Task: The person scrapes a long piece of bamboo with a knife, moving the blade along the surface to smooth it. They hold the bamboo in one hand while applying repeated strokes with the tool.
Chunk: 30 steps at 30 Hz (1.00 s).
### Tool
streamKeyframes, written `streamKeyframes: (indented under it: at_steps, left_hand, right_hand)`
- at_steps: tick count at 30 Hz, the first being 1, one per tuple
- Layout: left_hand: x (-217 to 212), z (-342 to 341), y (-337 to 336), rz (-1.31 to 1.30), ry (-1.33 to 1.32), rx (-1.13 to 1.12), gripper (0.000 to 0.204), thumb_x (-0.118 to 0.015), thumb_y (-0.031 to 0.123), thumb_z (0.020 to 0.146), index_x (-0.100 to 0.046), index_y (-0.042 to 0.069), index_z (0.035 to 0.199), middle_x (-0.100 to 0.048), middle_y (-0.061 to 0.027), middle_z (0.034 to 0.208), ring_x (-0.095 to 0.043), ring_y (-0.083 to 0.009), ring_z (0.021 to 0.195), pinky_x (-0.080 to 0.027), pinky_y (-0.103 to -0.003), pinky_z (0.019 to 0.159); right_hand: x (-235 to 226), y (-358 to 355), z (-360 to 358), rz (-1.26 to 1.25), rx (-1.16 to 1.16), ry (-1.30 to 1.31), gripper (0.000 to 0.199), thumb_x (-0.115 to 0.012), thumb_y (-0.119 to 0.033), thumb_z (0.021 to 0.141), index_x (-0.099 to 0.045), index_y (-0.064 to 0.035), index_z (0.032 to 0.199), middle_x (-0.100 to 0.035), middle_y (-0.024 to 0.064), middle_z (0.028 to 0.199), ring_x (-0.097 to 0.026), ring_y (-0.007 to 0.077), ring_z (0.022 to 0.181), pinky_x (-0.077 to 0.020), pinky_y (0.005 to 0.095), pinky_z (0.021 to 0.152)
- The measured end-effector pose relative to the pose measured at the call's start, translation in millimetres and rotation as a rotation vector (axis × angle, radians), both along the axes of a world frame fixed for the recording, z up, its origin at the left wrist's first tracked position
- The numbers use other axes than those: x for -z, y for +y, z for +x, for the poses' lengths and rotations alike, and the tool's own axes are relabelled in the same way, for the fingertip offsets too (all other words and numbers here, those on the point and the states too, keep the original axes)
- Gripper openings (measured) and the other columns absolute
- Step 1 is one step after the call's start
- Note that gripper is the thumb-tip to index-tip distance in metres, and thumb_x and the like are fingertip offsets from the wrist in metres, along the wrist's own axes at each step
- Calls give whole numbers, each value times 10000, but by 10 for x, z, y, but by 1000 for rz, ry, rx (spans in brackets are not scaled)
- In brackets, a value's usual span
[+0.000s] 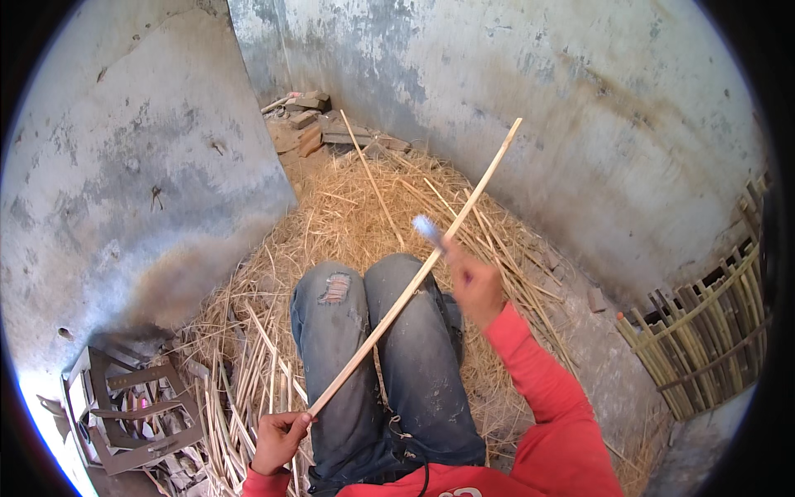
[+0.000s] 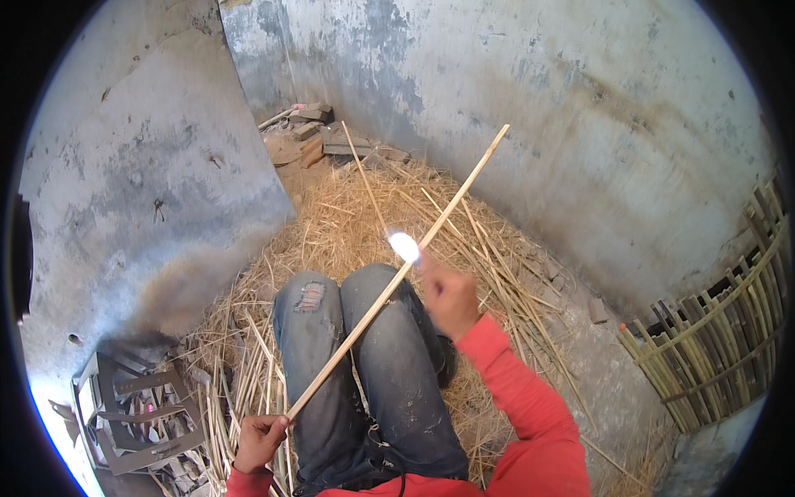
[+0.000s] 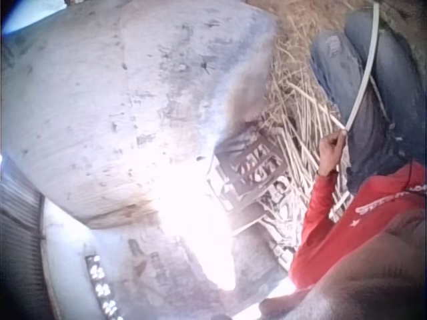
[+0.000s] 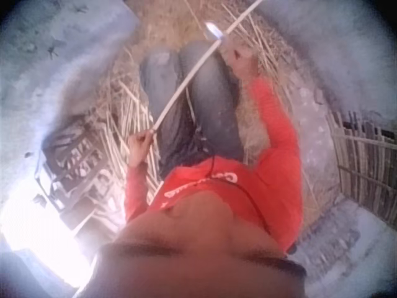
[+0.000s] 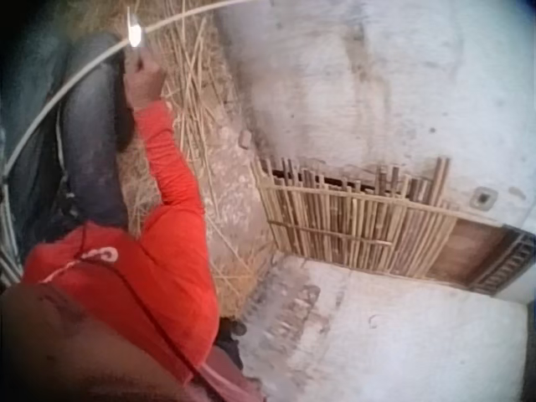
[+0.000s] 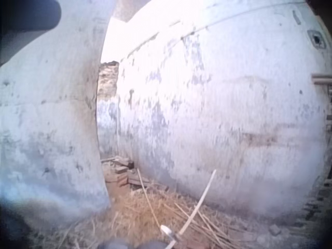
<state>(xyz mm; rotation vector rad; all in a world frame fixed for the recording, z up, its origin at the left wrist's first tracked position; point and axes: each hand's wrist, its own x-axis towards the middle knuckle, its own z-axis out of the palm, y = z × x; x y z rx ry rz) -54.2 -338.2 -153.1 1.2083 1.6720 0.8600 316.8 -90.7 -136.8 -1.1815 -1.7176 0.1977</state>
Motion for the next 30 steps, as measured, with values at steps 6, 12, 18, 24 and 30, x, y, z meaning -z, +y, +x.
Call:
streamKeyframes:
  at_steps: [6,12,18,24,30]
  left_hand:
    - [-118,-109,46,-283,-376,44,382,-627,262,1074,-756,-95,1032,-479,28,576,-374,-47,498,-276,-247,477]
    - [-125,-183,111,-432,-497,87,425,-565,294,1098,-714,-99,1040,-399,38,561,-284,-55,453,-203,-254,442]
    - [-15,-294,100,-524,-684,133,473,-489,326,1127,-675,-104,1066,-371,35,567,-274,-69,456,-224,-270,449]
    - [-25,-244,138,-529,-717,120,506,-460,356,1133,-649,-102,1034,-301,52,609,-226,-75,476,-224,-266,462]
    - [-23,-264,96,-577,-722,73,531,-451,386,1132,-645,-97,1023,-286,56,612,-205,-75,475,-213,-270,457]
  right_hand:
    - [63,-76,-70,81,-194,-134,310,-651,-147,1013,-733,-112,1310,-612,125,598,-494,132,446,-395,336,436]
    - [-168,421,252,52,133,24,321,-633,-159,1012,-726,-125,1317,-614,129,598,-545,163,467,-421,360,449]
    - [-15,-142,-209,178,-240,-305,295,-641,-200,1011,-746,-138,1280,-647,90,650,-577,153,503,-455,356,439]
    - [-67,417,101,29,102,-214,241,-661,-195,995,-786,-162,1198,-625,63,630,-558,197,484,-451,352,432]
    - [10,-16,-333,168,-156,-238,331,-659,-123,988,-727,-106,1311,-606,142,611,-516,145,462,-429,355,468]
